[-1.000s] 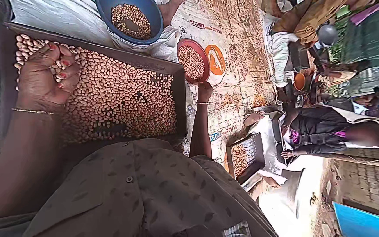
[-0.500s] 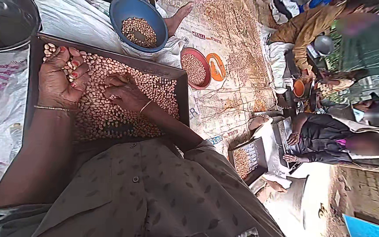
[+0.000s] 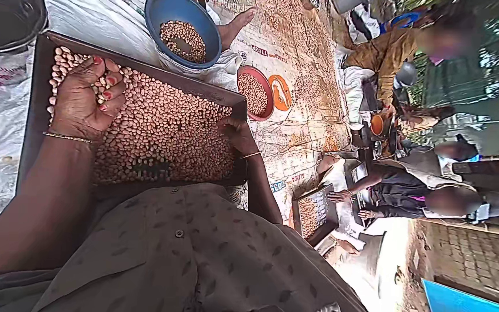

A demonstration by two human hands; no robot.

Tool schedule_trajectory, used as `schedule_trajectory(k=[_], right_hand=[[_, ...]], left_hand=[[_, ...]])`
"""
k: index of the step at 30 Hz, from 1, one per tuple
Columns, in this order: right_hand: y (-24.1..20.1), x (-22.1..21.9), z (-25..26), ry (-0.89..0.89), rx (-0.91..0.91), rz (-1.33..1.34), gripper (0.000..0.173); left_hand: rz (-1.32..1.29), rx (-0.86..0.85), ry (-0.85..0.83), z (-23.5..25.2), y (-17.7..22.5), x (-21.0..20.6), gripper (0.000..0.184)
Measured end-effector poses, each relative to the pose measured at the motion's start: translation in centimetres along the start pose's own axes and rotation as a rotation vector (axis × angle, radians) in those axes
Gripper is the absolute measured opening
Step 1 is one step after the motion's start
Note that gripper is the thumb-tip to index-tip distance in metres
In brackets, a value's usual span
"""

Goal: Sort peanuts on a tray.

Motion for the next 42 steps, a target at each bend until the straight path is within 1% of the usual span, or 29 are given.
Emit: schedule_trajectory(k=[2, 3, 6, 8, 11, 13, 16, 18, 20, 24, 27, 28, 30, 32, 33, 34, 35, 37, 39, 40, 42], right_hand=[[0.6, 0.8, 1.6, 0.128, -0.094, -0.181, 0.020], [0.8, 0.7, 2.4, 0.140, -0.124, -0.241, 0.020], [0.7, -0.4, 4.1, 0.057, -0.184, -0.320, 0.023], [0.2, -1.2, 4.6, 0.040, -0.155, -0.338, 0.024], [-1.8, -2.0, 5.5, 0.068, -0.036, -0.318, 0.021], [-3.4, -3.0, 6.6, 0.021, 0.006, -0.350, 0.022], [-4.5, -5.3, 8.4, -0.066, -0.076, -0.552, 0.025], [-4.4, -6.9, 9.2, -0.021, -0.109, -0.669, 0.024], [-4.5, -7.6, 9.4, 0.007, -0.135, -0.699, 0.024], [-3.8, -7.7, 9.3, 0.021, -0.132, -0.659, 0.025], [-3.2, -6.9, 9.1, 0.092, -0.078, -0.624, 0.020], [-3.4, -6.3, 8.9, 0.128, -0.051, -0.547, 0.020], [-4.5, -4.9, 8.5, 0.191, 0.093, -0.271, 0.017], [-6.6, -4.1, 7.7, 0.109, 0.256, 0.003, 0.018], [-7.3, -4.1, 7.7, 0.058, 0.311, 0.090, 0.022], [-7.5, -4.1, 7.9, 0.041, 0.337, 0.113, 0.024], [-7.1, -4.2, 8.4, 0.056, 0.336, 0.075, 0.022], [-5.4, -4.7, 9.6, 0.077, 0.267, -0.109, 0.019], [-3.9, -6.0, 10.5, 0.018, 0.145, -0.318, 0.023], [-3.6, -6.7, 10.6, 0.001, 0.092, -0.401, 0.027], [-3.7, -7.5, 10.5, 0.033, 0.059, -0.474, 0.027]], left_hand=[[0.013, 0.021, 0.009, 0.1, -0.1, -0.1, 0.035], [0.028, 0.034, 0.011, 0.1, -0.2, -0.1, 0.036], [0.048, 0.053, -0.003, 0.2, -0.4, -0.1, 0.037], [0.041, 0.049, -0.006, 0.2, -0.4, -0.1, 0.037], [0.028, 0.054, 0.003, 0.2, -0.3, 0.0, 0.037], [0.039, 0.061, -0.004, 0.3, -0.5, 0.0, 0.037], [0.050, 0.076, -0.003, 0.3, -0.6, 0.0, 0.035], [0.047, 0.077, 0.005, 0.2, -0.6, 0.0, 0.036], [0.041, 0.078, 0.001, 0.2, -0.4, -0.1, 0.036], [0.040, 0.103, -0.001, 0.3, -0.5, -0.3, 0.033], [0.105, 0.181, -0.027, 0.1, -0.8, -0.8, 0.036], [0.143, 0.232, -0.035, 0.0, -0.9, -1.0, 0.039], [0.242, 0.362, -0.031, 0.0, -1.2, -1.2, 0.051], [0.346, 0.493, -0.059, 0.0, -2.0, -1.1, 0.058], [0.363, 0.551, -0.069, -0.1, -2.3, -1.3, 0.057], [0.357, 0.575, -0.082, -0.1, -2.7, -1.4, 0.055], [0.331, 0.585, -0.097, -0.1, -2.9, -1.7, 0.052], [0.244, 0.551, -0.099, -0.1, -3.0, -1.9, 0.042], [0.146, 0.469, -0.074, 0.0, -2.5, -1.4, 0.032], [0.115, 0.429, -0.038, 0.1, -2.2, -1.1, 0.030], [0.092, 0.346, 0.045, 0.3, -1.6, -0.7, 0.028]])
Point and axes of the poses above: each hand's wrist, its own z-axis towards the middle knuckle, its own x-axis out of the back of the hand, y = z × x, the point moved 2 cm from there along z, towards the middle knuckle, and after that the axes turned 15 degrees about -y, right-handed, at the moved point
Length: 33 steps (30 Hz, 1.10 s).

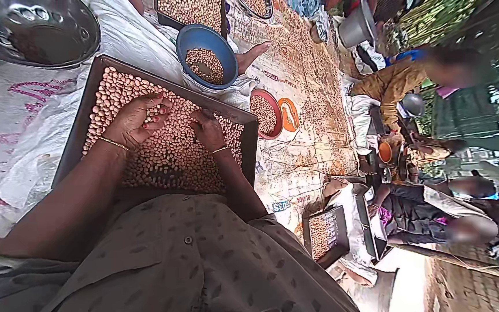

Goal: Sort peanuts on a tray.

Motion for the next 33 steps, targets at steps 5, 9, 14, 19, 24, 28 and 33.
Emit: schedule_trajectory(k=[5, 9, 14, 19, 24, 28, 33], right_hand=[[0.0, -0.8, 0.0, 0.091, 0.015, -0.058, 0.021], [0.0, 0.1, -0.5, 0.186, -0.008, 0.049, 0.018], [-3.1, 2.1, -1.3, 0.262, 0.278, 0.618, 0.027], [-4.1, -0.5, -0.4, 0.112, 0.264, 0.413, 0.013], [-4.6, -3.4, -0.5, 0.010, 0.262, -0.030, 0.019], [-3.7, -2.3, -0.5, 0.053, 0.196, 0.083, 0.015], [-1.7, 0.2, -0.9, 0.212, 0.132, 0.334, 0.017]], left_hand=[[-0.019, -0.098, 0.037, -0.2, 0.4, 0.1, 0.032], [0.063, -0.023, 0.029, -0.3, 0.3, -0.1, 0.042], [0.225, 0.167, 0.002, 0.0, -0.6, -0.5, 0.059], [-0.031, 0.016, -0.012, -0.1, 0.1, -0.2, 0.038], [-0.091, -0.135, 0.062, -0.4, 0.9, 0.4, 0.030], [-0.079, -0.103, 0.032, -0.2, 0.7, 0.3, 0.034], [0.064, 0.017, 0.013, -0.3, 0.4, 0.0, 0.043]])
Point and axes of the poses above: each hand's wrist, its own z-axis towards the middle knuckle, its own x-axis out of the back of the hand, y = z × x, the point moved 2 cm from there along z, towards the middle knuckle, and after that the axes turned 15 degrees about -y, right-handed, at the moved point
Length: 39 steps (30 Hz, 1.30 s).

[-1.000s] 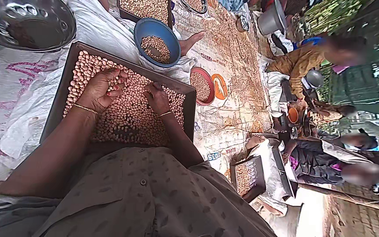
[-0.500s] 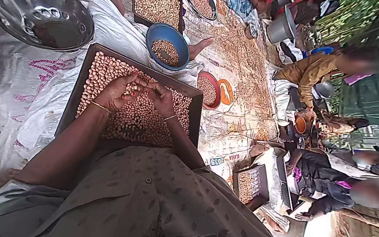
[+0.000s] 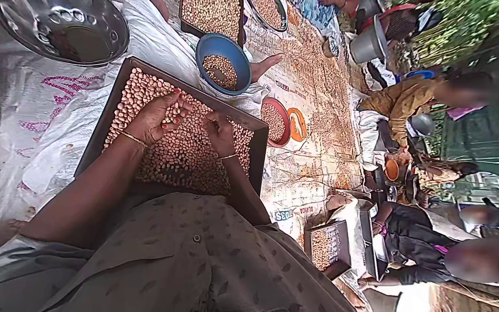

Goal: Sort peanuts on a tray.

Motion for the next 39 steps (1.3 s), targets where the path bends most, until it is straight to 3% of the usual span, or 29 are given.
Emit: schedule_trajectory(k=[3, 6, 8, 12, 16, 18, 20, 22, 24, 27, 30, 33, 39], right_hand=[[-3.3, 1.1, 0.7, 0.048, 0.135, 0.159, 0.021], [-5.3, 0.7, 2.2, 0.131, 0.182, 0.112, 0.023], [-4.3, -0.6, 2.9, 0.105, 0.197, 0.039, 0.021], [-0.5, -3.0, 0.7, -0.268, 0.240, -0.447, 0.033], [3.3, 1.3, -1.3, -0.239, 0.032, -0.515, 0.024], [4.1, 3.9, -3.1, -0.247, -0.104, -0.449, 0.023], [3.6, 6.1, -4.9, -0.372, -0.228, -0.216, 0.024], [1.9, 7.2, -6.0, -0.506, -0.228, 0.107, 0.023], [0.6, 7.0, -5.2, -0.500, -0.150, 0.242, 0.024], [0.0, 5.1, -1.5, -0.362, -0.050, 0.108, 0.020], [-0.1, 1.8, 2.0, -0.335, -0.137, -0.207, 0.026], [-0.4, -1.2, 2.6, -0.241, -0.161, -0.478, 0.021], [-1.3, -2.0, 1.9, -0.260, -0.321, -0.565, 0.024]], left_hand=[[0.065, 0.100, 0.003, -0.1, -0.4, -0.7, 0.052], [-0.096, 0.027, -0.068, 0.0, -0.4, -0.5, 0.046], [-0.188, -0.095, -0.055, -0.1, 0.0, -0.1, 0.042], [-0.261, -0.269, 0.026, -0.5, 0.9, 0.8, 0.040], [-0.260, -0.267, 0.008, -0.3, 0.6, 0.6, 0.038], [-0.240, -0.252, -0.011, -0.3, 0.7, 0.5, 0.038], [-0.239, -0.251, -0.006, -0.1, 0.8, 0.4, 0.037], [-0.228, -0.253, -0.005, -0.1, 0.7, 0.4, 0.037], [-0.203, -0.255, -0.011, -0.1, 0.6, 0.4, 0.037], [-0.176, -0.237, -0.019, 0.0, 0.5, 0.5, 0.037], [-0.163, -0.224, 0.000, 0.0, 0.4, 0.7, 0.035], [-0.148, -0.217, 0.013, -0.2, 0.5, 0.8, 0.035], [-0.091, -0.163, -0.011, 0.1, 0.3, 0.5, 0.033]])
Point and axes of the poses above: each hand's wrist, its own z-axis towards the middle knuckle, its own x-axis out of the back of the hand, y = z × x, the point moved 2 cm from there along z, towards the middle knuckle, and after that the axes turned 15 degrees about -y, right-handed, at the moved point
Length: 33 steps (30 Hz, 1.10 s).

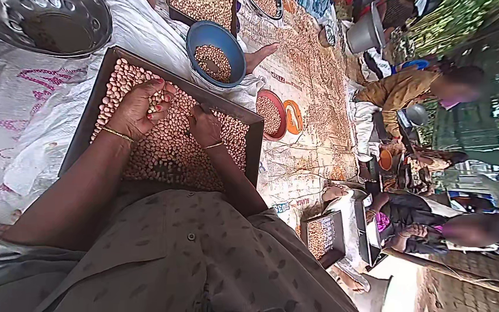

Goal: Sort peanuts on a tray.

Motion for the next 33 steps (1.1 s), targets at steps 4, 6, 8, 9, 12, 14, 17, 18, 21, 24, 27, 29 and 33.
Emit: schedule_trajectory(k=[4, 6, 8, 9, 12, 14, 17, 18, 21, 24, 27, 29, 33], right_hand=[[0.6, -0.5, 0.3, 0.104, 0.026, 0.068, 0.018], [1.1, 0.3, 0.1, 0.100, 0.051, 0.224, 0.017], [1.3, 1.5, -0.5, 0.130, 0.201, 0.551, 0.016], [1.1, 2.4, -1.1, 0.124, 0.296, 0.721, 0.016], [2.3, 4.7, -1.9, 0.111, 0.414, 0.927, 0.025], [5.2, 5.2, -1.2, 0.168, 0.279, 0.712, 0.017], [8.2, 4.4, -1.2, 0.104, 0.116, 0.290, 0.017], [8.3, 3.8, -1.5, 0.055, 0.069, 0.227, 0.018], [8.0, 1.8, -1.6, -0.020, -0.057, 0.176, 0.023], [6.8, 2.0, -1.3, -0.046, -0.154, 0.135, 0.027], [5.2, 2.5, -1.3, -0.065, -0.243, 0.033, 0.028], [4.4, 2.4, -1.5, -0.092, -0.279, -0.051, 0.033], [4.4, 1.8, -1.6, -0.044, -0.288, -0.088, 0.034]], left_hand=[[0.078, 0.102, -0.025, -0.2, 0.0, -0.6, 0.041], [0.124, 0.161, -0.025, 0.0, -0.5, -0.5, 0.046], [0.194, 0.234, -0.025, 0.0, -0.7, -0.5, 0.053], [0.212, 0.268, -0.040, 0.0, -0.8, -0.7, 0.055], [0.157, 0.337, -0.093, -0.2, -1.1, -1.2, 0.055], [0.114, 0.316, -0.129, -0.2, -1.2, -1.2, 0.045], [0.090, 0.229, -0.114, 0.1, -1.0, -0.6, 0.030], [0.073, 0.203, -0.097, 0.2, -0.9, -0.3, 0.029], [0.057, 0.164, -0.074, 0.3, -0.8, -0.2, 0.030], [0.077, 0.154, -0.081, 0.2, -0.9, -0.3, 0.030], [0.097, 0.153, -0.072, 0.2, -0.8, -0.4, 0.030], [0.108, 0.175, -0.050, 0.1, -0.9, -0.7, 0.033], [0.124, 0.211, -0.077, 0.0, -1.1, -1.1, 0.040]])
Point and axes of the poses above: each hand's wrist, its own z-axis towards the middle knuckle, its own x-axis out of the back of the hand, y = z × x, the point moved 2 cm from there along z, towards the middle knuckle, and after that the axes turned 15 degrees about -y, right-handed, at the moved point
